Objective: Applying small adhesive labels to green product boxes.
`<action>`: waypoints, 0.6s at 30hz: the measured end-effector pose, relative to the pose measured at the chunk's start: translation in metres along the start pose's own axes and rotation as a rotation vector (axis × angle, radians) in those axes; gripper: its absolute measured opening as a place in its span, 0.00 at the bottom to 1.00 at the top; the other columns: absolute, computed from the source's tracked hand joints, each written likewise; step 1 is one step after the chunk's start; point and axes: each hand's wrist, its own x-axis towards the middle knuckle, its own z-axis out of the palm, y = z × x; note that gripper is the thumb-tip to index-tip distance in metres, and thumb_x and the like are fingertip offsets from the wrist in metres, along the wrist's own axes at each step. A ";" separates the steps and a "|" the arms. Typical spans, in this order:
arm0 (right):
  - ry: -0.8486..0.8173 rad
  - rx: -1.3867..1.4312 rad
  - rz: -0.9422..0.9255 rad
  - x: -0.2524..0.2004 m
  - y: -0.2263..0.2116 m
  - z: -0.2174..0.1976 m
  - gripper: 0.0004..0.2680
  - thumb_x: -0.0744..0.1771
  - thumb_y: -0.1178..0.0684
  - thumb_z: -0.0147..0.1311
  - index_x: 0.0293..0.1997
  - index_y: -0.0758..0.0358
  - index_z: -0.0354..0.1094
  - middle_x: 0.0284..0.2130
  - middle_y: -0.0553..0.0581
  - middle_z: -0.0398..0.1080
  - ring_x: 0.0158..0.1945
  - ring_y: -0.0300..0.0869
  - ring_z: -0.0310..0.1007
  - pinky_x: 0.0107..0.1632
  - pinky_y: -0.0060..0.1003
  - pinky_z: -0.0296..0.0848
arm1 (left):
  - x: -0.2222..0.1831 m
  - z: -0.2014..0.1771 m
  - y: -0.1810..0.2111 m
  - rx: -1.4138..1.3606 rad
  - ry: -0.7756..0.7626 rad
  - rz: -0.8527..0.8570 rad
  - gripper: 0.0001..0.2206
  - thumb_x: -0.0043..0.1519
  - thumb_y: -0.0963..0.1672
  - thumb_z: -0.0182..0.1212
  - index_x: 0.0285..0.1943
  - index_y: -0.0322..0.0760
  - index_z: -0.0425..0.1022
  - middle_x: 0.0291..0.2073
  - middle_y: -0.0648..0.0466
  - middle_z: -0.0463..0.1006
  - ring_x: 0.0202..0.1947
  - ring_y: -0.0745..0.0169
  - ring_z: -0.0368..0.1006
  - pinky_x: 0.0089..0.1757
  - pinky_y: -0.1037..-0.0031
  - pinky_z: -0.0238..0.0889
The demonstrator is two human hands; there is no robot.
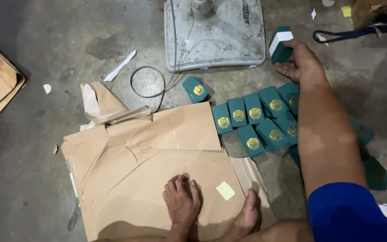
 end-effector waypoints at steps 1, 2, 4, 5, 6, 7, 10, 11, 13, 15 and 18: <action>-0.001 0.002 0.002 -0.004 0.002 0.004 0.22 0.65 0.41 0.63 0.53 0.72 0.62 0.40 0.61 0.66 0.43 0.49 0.76 0.54 0.45 0.81 | 0.000 0.000 0.000 0.003 0.000 0.000 0.17 0.61 0.49 0.56 0.53 0.33 0.70 0.51 0.44 0.71 0.54 0.46 0.65 0.53 0.55 0.55; -0.015 -0.025 -0.038 -0.009 0.002 0.008 0.20 0.64 0.43 0.61 0.54 0.70 0.64 0.41 0.61 0.66 0.43 0.50 0.75 0.54 0.47 0.81 | 0.000 0.000 0.000 -0.007 0.015 0.008 0.17 0.61 0.49 0.56 0.53 0.33 0.71 0.52 0.44 0.71 0.54 0.46 0.65 0.53 0.55 0.56; -0.033 -0.055 -0.078 -0.016 0.002 0.017 0.19 0.64 0.45 0.60 0.55 0.68 0.65 0.41 0.61 0.66 0.43 0.50 0.74 0.55 0.49 0.81 | 0.000 0.000 -0.001 -0.016 0.032 0.011 0.17 0.61 0.49 0.56 0.53 0.33 0.71 0.52 0.44 0.71 0.54 0.46 0.65 0.53 0.55 0.56; -0.020 -0.069 -0.077 -0.017 0.001 0.020 0.18 0.65 0.46 0.59 0.56 0.67 0.64 0.42 0.61 0.65 0.44 0.50 0.74 0.55 0.48 0.81 | 0.000 0.000 -0.002 -0.013 0.037 0.015 0.18 0.61 0.49 0.56 0.53 0.33 0.71 0.52 0.44 0.71 0.54 0.46 0.65 0.53 0.55 0.56; -0.005 -0.082 -0.076 -0.019 -0.001 0.021 0.18 0.65 0.47 0.58 0.57 0.66 0.64 0.43 0.61 0.64 0.44 0.50 0.74 0.56 0.48 0.81 | 0.000 0.000 -0.002 -0.011 0.039 0.020 0.18 0.61 0.49 0.56 0.53 0.32 0.71 0.52 0.43 0.71 0.54 0.45 0.65 0.52 0.55 0.56; -0.007 -0.084 -0.075 -0.015 0.000 0.022 0.18 0.65 0.47 0.58 0.57 0.66 0.64 0.43 0.61 0.64 0.44 0.50 0.74 0.56 0.48 0.81 | 0.000 0.001 -0.002 -0.011 0.040 0.017 0.18 0.61 0.49 0.56 0.53 0.32 0.71 0.52 0.43 0.71 0.54 0.45 0.65 0.52 0.55 0.56; 0.024 -0.031 -0.059 -0.011 0.001 0.021 0.16 0.66 0.50 0.56 0.56 0.67 0.63 0.45 0.64 0.65 0.45 0.54 0.75 0.54 0.50 0.80 | 0.001 0.001 -0.002 0.006 0.022 0.016 0.18 0.61 0.49 0.57 0.52 0.32 0.71 0.52 0.42 0.71 0.54 0.46 0.65 0.52 0.55 0.56; 0.049 -0.062 -0.071 -0.013 0.001 0.023 0.16 0.66 0.50 0.55 0.57 0.67 0.63 0.44 0.63 0.64 0.45 0.55 0.74 0.54 0.49 0.80 | 0.001 0.000 -0.002 0.003 0.014 0.011 0.18 0.61 0.49 0.57 0.52 0.32 0.71 0.52 0.42 0.71 0.53 0.46 0.65 0.52 0.55 0.56; 0.073 -0.095 -0.084 -0.018 0.000 0.025 0.15 0.66 0.50 0.55 0.57 0.66 0.63 0.43 0.63 0.62 0.45 0.55 0.73 0.53 0.49 0.80 | 0.001 0.000 -0.001 0.000 0.008 0.003 0.17 0.61 0.49 0.57 0.52 0.32 0.71 0.52 0.43 0.71 0.53 0.46 0.65 0.52 0.56 0.56; 0.131 -0.166 -0.150 -0.021 -0.001 0.028 0.14 0.67 0.50 0.52 0.56 0.65 0.68 0.44 0.61 0.67 0.45 0.51 0.76 0.52 0.46 0.83 | 0.002 -0.002 0.001 -0.019 0.024 0.007 0.17 0.62 0.49 0.57 0.52 0.33 0.71 0.52 0.43 0.71 0.54 0.46 0.65 0.53 0.56 0.56; 0.140 -0.176 -0.173 -0.024 -0.002 0.028 0.14 0.67 0.50 0.51 0.57 0.63 0.67 0.47 0.61 0.68 0.44 0.50 0.76 0.50 0.45 0.81 | 0.001 -0.002 0.000 -0.015 0.024 0.010 0.17 0.61 0.49 0.57 0.52 0.34 0.71 0.52 0.43 0.71 0.54 0.46 0.65 0.53 0.56 0.56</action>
